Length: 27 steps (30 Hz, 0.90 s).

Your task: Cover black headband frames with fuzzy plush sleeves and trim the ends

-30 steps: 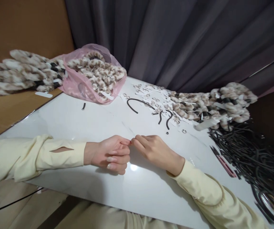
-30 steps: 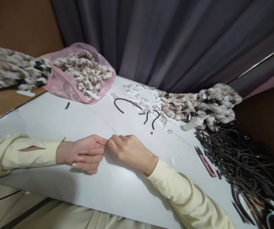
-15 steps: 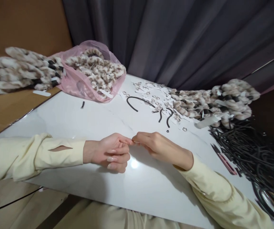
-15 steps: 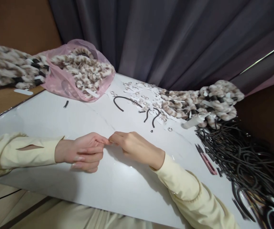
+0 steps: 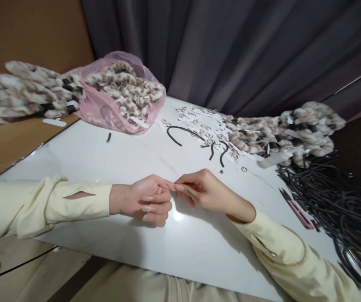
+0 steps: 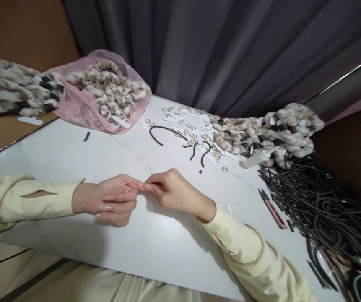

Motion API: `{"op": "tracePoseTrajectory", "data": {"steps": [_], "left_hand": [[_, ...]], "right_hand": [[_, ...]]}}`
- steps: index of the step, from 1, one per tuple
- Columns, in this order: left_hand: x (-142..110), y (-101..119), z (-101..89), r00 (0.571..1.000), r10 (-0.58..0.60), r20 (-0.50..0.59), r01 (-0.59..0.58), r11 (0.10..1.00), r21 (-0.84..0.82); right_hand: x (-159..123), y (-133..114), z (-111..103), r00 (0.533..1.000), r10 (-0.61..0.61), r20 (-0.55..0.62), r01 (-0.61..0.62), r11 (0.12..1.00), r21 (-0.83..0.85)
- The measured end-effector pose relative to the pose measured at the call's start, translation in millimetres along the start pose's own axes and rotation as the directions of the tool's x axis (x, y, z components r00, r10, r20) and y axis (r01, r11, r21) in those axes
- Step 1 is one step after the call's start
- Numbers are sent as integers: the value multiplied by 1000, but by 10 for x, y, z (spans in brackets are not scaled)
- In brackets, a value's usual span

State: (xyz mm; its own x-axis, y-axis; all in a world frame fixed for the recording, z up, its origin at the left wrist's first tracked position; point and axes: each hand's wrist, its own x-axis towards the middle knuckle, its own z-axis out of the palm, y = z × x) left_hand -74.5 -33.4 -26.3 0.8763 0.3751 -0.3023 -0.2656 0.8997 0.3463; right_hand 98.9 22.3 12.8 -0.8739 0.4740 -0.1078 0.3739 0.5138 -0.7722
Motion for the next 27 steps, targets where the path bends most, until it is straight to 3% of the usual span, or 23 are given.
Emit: {"op": "tracePoseTrajectory", "data": {"steps": [4,8,11,15,18,23,27], "left_hand": [[6,1,-2,1000,-11,11,11,1000,14],[7,10,19,1000,-13,4,13,999,41],[0,21,60,1000,12,-8,-12,998,64],[-14,37,113,997,77,13,-78,992,96],[-23,38,112,992,93,85,-104,984,142],[-28,1,62,984,97,151,-125,974,188],[-26,-35,38,966,120,230,-164,969,183]], "right_hand": [[-7,-18,15,990,132,48,-140,966,218],[-2,11,43,981,187,44,-191,927,322],[17,35,60,973,223,64,-226,850,476],[39,33,95,972,232,24,-174,653,737],[39,6,142,975,223,-9,-116,537,836],[12,-35,191,991,130,3,-61,445,893],[-17,-52,178,996,83,24,-57,432,900]]}}
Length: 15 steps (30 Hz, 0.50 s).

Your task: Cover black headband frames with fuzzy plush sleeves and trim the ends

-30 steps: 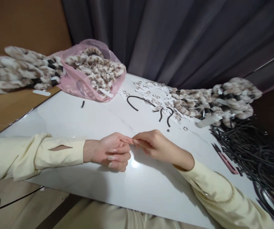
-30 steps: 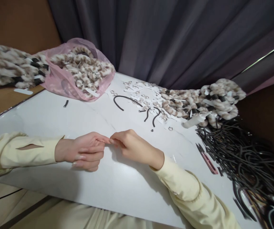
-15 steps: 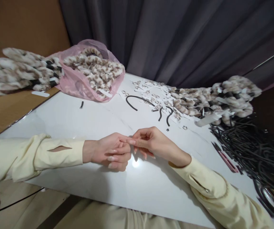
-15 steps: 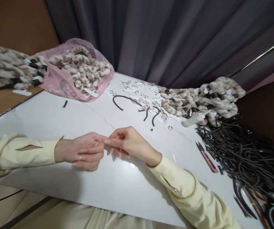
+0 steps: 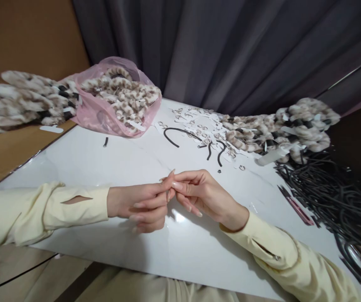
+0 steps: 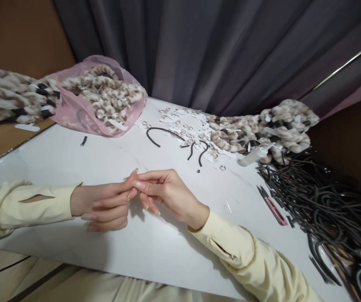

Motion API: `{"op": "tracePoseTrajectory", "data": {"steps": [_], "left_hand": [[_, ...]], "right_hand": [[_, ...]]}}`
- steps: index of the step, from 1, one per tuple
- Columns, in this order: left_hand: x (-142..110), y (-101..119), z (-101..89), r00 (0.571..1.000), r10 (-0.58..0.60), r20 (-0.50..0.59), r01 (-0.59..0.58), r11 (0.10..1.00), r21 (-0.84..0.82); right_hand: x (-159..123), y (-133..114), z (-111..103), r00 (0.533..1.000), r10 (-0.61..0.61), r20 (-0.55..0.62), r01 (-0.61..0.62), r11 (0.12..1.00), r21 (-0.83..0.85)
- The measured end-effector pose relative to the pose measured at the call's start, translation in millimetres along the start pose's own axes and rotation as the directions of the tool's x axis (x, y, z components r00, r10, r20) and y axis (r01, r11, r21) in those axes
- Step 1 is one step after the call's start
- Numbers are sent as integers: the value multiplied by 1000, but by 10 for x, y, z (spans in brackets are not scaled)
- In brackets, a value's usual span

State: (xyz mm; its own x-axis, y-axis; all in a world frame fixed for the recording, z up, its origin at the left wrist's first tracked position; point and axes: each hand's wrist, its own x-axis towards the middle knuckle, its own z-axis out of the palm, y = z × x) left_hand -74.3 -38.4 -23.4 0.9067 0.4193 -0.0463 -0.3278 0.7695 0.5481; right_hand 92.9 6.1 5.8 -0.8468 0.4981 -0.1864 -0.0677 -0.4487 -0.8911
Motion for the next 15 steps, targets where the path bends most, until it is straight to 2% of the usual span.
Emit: {"op": "tracePoseTrajectory", "data": {"steps": [6,9,12,15], "left_hand": [[-1,-11,-31,1000,-20,0,20,1000,-14],[9,-9,-51,998,-14,65,14,1000,-10],[20,-6,-57,996,-12,93,12,1000,-3],[21,2,-37,998,-4,67,3,1000,15]], "right_hand": [[-5,3,3,1000,5,5,-5,1000,21],[2,-4,18,1000,-2,4,2,1000,-7],[-4,-37,35,999,-43,-9,42,991,-125],[-20,-70,43,989,-137,-46,113,932,-343]]}}
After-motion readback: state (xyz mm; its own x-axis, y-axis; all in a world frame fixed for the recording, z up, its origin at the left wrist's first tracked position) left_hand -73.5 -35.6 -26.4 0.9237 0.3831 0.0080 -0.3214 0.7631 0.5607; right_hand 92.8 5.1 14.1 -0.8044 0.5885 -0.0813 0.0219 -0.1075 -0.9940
